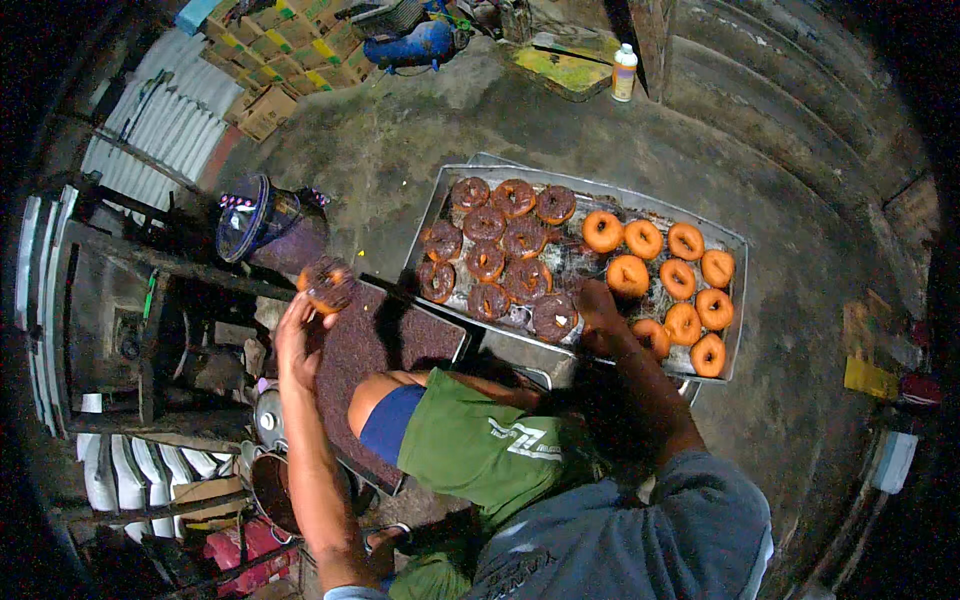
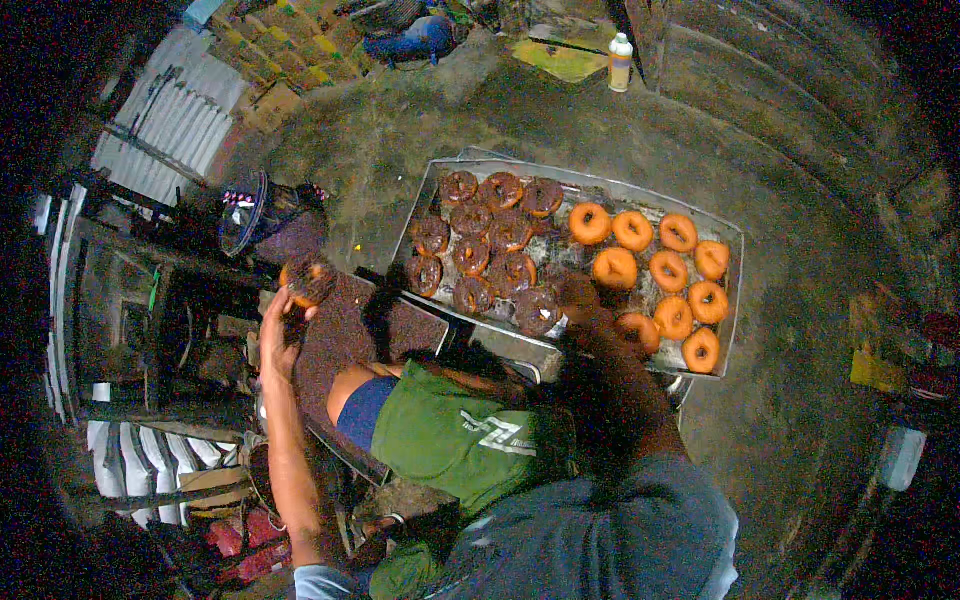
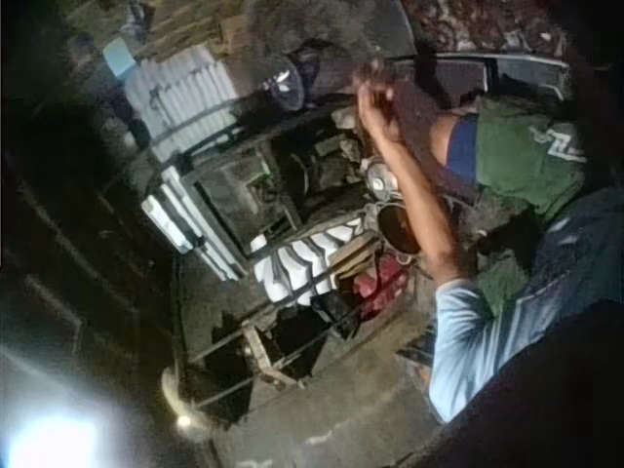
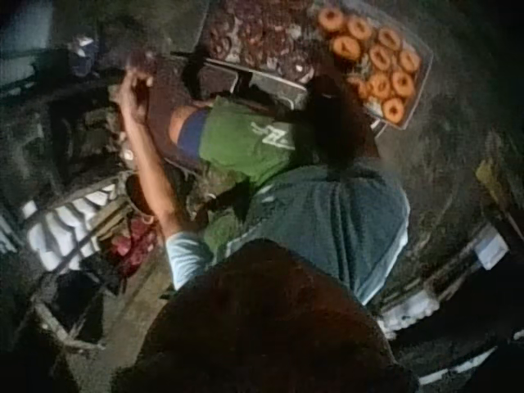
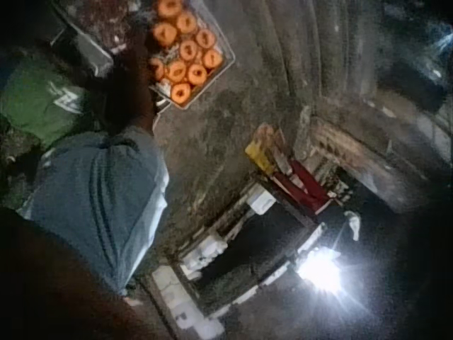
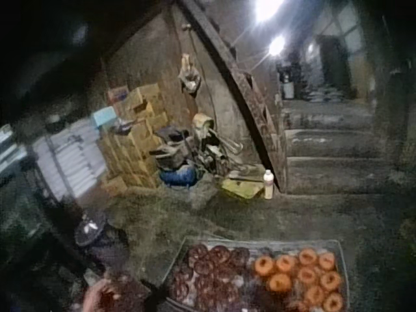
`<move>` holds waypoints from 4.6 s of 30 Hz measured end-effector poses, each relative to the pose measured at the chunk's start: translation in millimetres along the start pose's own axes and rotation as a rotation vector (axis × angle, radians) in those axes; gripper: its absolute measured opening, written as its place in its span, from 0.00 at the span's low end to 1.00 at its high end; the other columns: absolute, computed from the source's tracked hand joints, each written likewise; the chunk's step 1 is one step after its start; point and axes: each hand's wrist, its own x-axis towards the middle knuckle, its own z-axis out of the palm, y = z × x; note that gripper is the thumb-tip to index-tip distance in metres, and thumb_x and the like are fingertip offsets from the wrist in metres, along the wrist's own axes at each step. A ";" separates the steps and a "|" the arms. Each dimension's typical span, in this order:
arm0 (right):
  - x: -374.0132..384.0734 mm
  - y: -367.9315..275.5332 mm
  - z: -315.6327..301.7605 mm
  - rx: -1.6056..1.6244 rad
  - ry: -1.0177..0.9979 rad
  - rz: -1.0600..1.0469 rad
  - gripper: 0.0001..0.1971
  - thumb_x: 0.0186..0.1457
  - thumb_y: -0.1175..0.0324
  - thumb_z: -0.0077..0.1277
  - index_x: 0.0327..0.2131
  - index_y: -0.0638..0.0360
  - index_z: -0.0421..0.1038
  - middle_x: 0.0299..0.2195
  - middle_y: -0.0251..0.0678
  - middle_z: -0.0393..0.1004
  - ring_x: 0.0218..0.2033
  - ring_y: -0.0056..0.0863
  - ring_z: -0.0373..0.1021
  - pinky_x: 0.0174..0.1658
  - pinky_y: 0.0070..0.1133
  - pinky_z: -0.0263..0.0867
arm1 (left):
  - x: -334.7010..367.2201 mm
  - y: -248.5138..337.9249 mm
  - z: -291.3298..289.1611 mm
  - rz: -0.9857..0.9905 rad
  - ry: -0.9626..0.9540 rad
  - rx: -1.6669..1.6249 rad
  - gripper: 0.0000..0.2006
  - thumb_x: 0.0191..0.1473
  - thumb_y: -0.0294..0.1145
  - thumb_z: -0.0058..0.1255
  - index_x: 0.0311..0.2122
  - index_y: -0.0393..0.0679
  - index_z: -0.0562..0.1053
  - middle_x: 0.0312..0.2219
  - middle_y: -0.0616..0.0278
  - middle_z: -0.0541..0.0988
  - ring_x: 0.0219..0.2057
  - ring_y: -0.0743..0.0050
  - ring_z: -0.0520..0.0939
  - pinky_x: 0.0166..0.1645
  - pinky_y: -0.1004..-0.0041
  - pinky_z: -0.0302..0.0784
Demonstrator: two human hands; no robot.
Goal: The person sits on the floor and repeatedly picks up plain donuts from a metal tray. They dip each donut into a pot of chocolate glaze and place the coated donuts onto a separate tray. The process is repeated for multiple donuts.
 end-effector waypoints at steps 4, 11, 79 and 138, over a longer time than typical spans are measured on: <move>5.6 -43.5 -24.2 0.789 -0.027 0.039 0.19 0.59 0.58 0.44 0.47 0.63 0.70 0.41 0.40 0.76 0.40 0.30 0.73 0.43 0.30 0.69 | 5.7 -50.0 117.8 -0.197 -0.173 -0.085 0.11 0.59 0.35 0.43 0.43 0.39 0.70 0.37 0.59 0.78 0.38 0.69 0.80 0.40 0.72 0.81; -6.6 -61.6 -80.0 1.287 0.049 0.684 0.24 0.59 0.58 0.47 0.56 0.57 0.63 0.52 0.36 0.68 0.50 0.31 0.67 0.50 0.33 0.65 | 14.3 -236.9 260.5 -0.555 -0.310 -0.184 0.12 0.59 0.31 0.45 0.46 0.40 0.71 0.36 0.59 0.79 0.35 0.71 0.81 0.41 0.71 0.80; -153.7 -609.8 625.8 -0.793 -1.057 -1.711 0.34 0.41 0.59 0.60 0.55 0.48 0.63 0.55 0.49 0.61 0.56 0.51 0.59 0.51 0.38 0.67 | -377.0 -166.2 -314.7 0.999 1.504 -0.969 0.25 0.60 0.46 0.37 0.58 0.43 0.60 0.52 0.57 0.67 0.55 0.63 0.68 0.60 0.62 0.62; 60.4 -456.1 237.9 0.188 -0.493 -1.026 0.09 0.52 0.72 0.50 0.37 0.64 0.68 0.54 0.47 0.66 0.57 0.44 0.62 0.58 0.36 0.60 | -86.1 -163.8 -182.6 0.749 0.877 0.522 0.19 0.60 0.39 0.42 0.52 0.38 0.65 0.45 0.54 0.72 0.44 0.59 0.74 0.50 0.63 0.71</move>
